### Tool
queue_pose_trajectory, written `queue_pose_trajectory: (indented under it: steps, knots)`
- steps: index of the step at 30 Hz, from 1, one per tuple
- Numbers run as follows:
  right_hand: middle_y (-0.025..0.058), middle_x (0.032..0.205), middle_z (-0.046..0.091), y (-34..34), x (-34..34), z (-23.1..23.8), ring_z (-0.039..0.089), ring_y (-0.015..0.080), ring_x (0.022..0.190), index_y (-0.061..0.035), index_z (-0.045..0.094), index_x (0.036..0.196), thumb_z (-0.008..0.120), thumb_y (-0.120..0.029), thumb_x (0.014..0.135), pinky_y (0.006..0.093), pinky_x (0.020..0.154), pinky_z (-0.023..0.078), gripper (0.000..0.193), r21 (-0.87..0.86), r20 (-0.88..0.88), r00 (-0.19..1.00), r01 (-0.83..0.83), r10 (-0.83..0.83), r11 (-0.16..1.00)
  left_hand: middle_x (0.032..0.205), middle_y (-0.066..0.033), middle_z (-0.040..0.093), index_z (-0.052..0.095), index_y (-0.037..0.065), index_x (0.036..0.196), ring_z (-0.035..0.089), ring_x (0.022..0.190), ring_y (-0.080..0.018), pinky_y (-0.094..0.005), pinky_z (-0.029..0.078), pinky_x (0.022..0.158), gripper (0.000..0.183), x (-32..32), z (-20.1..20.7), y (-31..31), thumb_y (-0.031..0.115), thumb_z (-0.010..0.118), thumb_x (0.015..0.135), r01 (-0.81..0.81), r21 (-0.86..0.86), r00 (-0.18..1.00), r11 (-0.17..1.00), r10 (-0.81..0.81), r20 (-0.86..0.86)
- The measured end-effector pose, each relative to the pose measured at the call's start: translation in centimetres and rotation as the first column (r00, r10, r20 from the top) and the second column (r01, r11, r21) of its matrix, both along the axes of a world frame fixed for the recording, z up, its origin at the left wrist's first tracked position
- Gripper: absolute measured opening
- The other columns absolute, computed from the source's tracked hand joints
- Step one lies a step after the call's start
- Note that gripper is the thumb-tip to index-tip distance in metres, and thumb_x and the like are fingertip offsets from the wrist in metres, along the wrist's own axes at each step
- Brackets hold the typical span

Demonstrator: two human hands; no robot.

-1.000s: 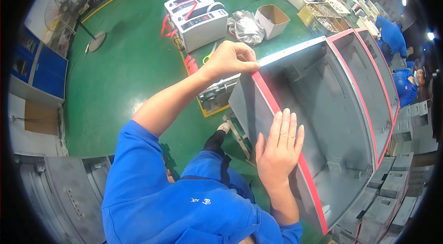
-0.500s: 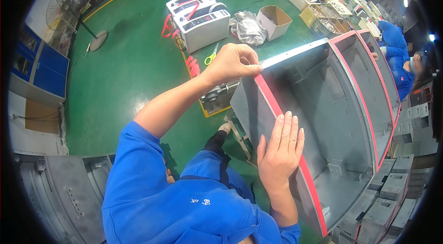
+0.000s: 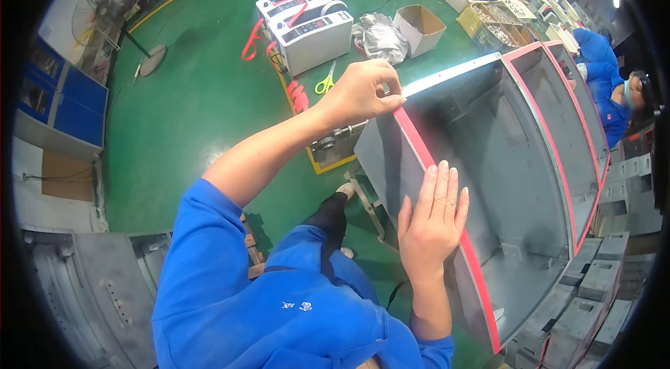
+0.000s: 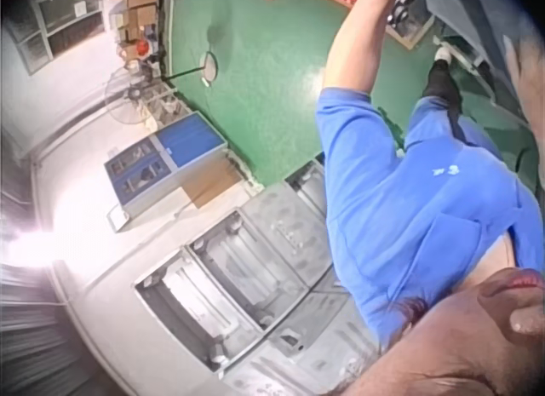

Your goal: The person wipes the surface of a large metal cabinet frame with a cloth. They then measure and apply red protective tape along the top and side edges, smoothing it down to ensure adhesion. The person uses scissors to cut the tape to the required length.

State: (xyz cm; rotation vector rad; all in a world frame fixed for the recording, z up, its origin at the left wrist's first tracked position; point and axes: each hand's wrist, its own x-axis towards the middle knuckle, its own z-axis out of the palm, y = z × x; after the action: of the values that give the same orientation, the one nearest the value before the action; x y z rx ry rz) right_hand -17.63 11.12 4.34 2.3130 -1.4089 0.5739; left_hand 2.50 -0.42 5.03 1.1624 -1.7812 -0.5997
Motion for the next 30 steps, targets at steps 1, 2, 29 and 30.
queue_pose_trajectory:
  steps: [1,2,29,30]
  knots:
    - [0.0169,0.123,0.050,0.0,0.1,0.0,0.048,0.0279,0.115,0.0015,0.048,0.120,0.059,-0.013,0.074,0.0459,0.096,0.035,0.049,0.003,0.001,1.000,0.013,-0.013,1.000,0.082,-0.0031,0.057,0.061,0.003,0.091,0.051,0.064,-0.0069,-0.0221,0.044,0.059,0.022,-0.1,0.2,0.0,0.007,0.068,0.071,0.000,-0.017,1.000,1.000,0.000,0.002]
    - [0.0167,0.123,0.050,-0.1,0.2,0.0,0.048,0.0276,0.115,0.0012,0.048,0.120,0.059,-0.013,0.074,0.0461,0.096,0.035,0.050,0.005,0.001,1.000,0.029,-0.029,1.000,0.082,-0.0030,0.057,0.060,0.003,0.097,0.050,0.064,-0.0067,-0.0220,0.043,0.058,0.027,-0.1,0.4,0.0,0.007,0.068,0.071,0.004,-0.034,1.000,0.999,-0.004,0.004]
    - [0.0155,0.112,0.057,-4.8,13.9,-1.2,0.055,0.0263,0.105,-0.0010,0.055,0.109,0.056,-0.017,0.080,0.0389,0.096,0.036,0.032,-0.059,0.290,0.908,0.332,-0.302,0.941,0.092,-0.0060,0.057,0.058,-0.001,0.103,0.054,0.078,-0.0116,-0.0234,0.042,0.068,0.022,4.4,-6.0,-7.7,0.003,0.058,0.081,0.469,0.223,0.798,0.855,-0.302,-0.522]
    - [0.0163,0.112,0.057,-4.6,13.4,-1.3,0.055,0.0279,0.105,-0.0001,0.055,0.109,0.056,-0.017,0.080,0.0400,0.095,0.036,0.033,-0.058,0.310,0.884,0.385,-0.350,0.921,0.092,-0.0078,0.058,0.058,-0.001,0.102,0.055,0.080,-0.0158,-0.0267,0.043,0.070,0.023,4.5,-5.6,-7.7,0.005,0.059,0.079,0.481,0.007,0.801,0.876,-0.437,-0.409]
